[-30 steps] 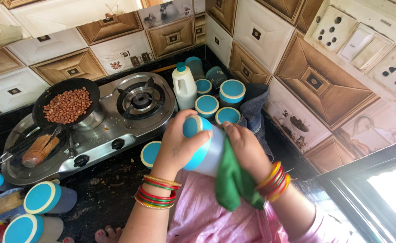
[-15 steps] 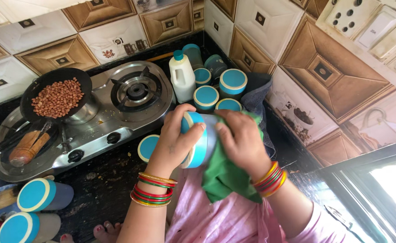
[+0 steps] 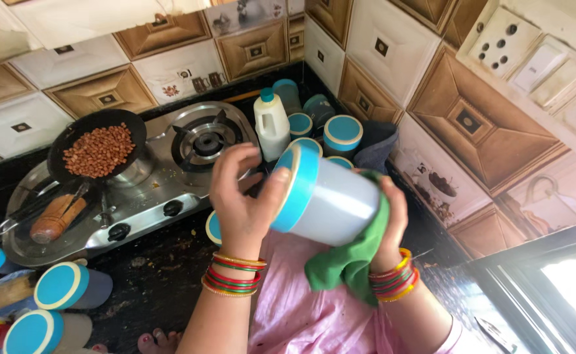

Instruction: The person opens the blue lid of a plastic storage container, pours the beans inside into a pan and a bowl on the counter, then wipes the empty container and its lid with a cloth and presses the lid back on. Other similar sealed containers sit on the counter around the stove.

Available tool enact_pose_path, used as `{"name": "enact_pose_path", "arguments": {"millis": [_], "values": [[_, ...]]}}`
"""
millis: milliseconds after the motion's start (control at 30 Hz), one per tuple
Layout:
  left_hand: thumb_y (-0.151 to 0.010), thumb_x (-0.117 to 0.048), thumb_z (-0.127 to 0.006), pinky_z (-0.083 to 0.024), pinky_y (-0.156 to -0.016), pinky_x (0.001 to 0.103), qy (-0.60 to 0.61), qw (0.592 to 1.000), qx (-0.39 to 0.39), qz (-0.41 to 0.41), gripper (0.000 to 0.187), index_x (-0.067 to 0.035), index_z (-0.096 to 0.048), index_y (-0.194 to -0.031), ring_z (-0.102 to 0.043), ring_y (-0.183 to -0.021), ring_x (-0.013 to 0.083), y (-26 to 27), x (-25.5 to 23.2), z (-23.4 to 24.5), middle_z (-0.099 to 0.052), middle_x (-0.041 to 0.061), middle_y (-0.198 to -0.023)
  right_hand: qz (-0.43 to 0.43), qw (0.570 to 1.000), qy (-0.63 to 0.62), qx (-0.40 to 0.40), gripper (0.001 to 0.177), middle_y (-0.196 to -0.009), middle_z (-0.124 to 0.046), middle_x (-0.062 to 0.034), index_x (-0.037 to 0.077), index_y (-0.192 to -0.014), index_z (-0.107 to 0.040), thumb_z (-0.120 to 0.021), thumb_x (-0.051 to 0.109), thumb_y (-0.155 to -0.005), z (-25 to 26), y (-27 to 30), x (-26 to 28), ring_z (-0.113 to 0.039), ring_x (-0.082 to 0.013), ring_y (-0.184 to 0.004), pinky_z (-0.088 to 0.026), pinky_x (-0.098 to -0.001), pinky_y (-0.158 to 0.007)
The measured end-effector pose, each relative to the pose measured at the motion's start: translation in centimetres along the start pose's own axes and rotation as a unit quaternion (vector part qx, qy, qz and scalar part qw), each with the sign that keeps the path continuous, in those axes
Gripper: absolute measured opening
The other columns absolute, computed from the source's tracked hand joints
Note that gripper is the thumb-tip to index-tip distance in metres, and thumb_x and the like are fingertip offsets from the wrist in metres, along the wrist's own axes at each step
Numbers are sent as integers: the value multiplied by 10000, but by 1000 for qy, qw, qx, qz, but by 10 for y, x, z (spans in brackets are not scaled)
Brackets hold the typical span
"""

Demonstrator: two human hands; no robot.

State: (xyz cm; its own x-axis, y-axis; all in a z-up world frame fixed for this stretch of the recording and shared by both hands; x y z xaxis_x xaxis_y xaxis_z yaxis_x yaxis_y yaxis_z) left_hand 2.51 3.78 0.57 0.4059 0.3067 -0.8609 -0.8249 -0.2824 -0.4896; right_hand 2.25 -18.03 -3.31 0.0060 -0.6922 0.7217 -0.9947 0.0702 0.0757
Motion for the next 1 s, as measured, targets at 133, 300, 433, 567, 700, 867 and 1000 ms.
{"name": "enact_pose_path", "arguments": {"millis": [133, 300, 433, 567, 700, 867, 1000], "values": [[-1154, -594, -426, -501, -806, 403, 161, 970, -115, 139, 686, 32, -677, -1032, -589, -838, 266, 4, 4, 1, -641, 206, -967, 323, 925, 171, 103, 599, -1271, -635, -214, -53, -1223, -602, -429, 493, -1047, -49, 26, 55, -596, -305, -1159, -488, -431, -1090], [-950, -697, -483, -464, -1089, 461, 514, 839, -169, 57, 801, -41, -431, -1406, -562, -1229, 281, 18, -40, -5, -550, 147, -1332, 418, 847, 299, 135, 544, -1295, -671, -220, -77, -1244, -632, -363, 378, -1117, -97, 41, 70, -631, -298, -1262, -471, -414, -1177], [-891, -617, -672, -411, -1147, 472, 409, 904, -125, -16, 1004, -85, -193, -1594, -488, -1334, 279, 14, -74, 21, -449, 145, -1459, 352, 869, 316, 145, 414, -1256, -709, -185, -76, -1202, -653, -390, 230, -1109, -115, 39, 59, -649, -236, -1156, -485, -359, -1064], [-877, -446, -783, -393, -1188, 457, 279, 953, -94, -68, 1047, -60, -189, -1648, -471, -1383, 273, -7, -73, 55, -410, 165, -1531, 179, 830, 529, 16, 443, -1003, -465, -334, -184, -1054, -637, -469, 222, -1113, -122, 22, 57, -427, -431, -852, -452, -476, -816], [-853, -361, -839, -373, -1225, 434, 246, 961, -103, -73, 1099, -74, -157, -1666, -455, -1418, 274, -4, -58, 56, -399, 163, -1558, 380, 873, 254, 171, 482, -1281, -666, -152, -24, -1342, -582, -443, 399, -1157, -151, 51, 52, -646, -228, -1176, -502, -366, -1092], [-757, -396, -906, -443, -1157, 449, 221, 961, -156, -67, 1197, -80, -137, -1619, -481, -1375, 284, -7, -57, 65, -357, 150, -1555, 533, 506, 643, 214, 915, -1616, -317, -293, -36, -1546, -313, -509, 609, -927, -208, 89, 16, -313, -490, -1518, -265, -608, -1217], [-792, -489, -880, -410, -1197, 441, 250, 957, -125, -75, 1169, -59, -172, -1616, -456, -1429, 277, -12, -57, 81, -344, 169, -1592, 532, 548, 611, 208, 933, -1620, -270, -359, -77, -1579, -214, -493, 593, -993, -218, 88, 17, -294, -524, -1517, -284, -563, -1264]]}}
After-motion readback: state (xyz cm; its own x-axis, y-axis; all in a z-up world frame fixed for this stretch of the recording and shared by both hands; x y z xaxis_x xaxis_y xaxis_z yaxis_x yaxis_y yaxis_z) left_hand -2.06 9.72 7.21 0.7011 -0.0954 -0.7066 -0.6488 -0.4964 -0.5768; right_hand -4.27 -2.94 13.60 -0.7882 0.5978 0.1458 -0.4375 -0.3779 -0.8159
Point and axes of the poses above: each hand's wrist, its own y-axis away from the middle knuckle, its own z-axis out of the back of the hand, x = y × z, the point moved 3 cm from there along -y, towards the middle knuckle
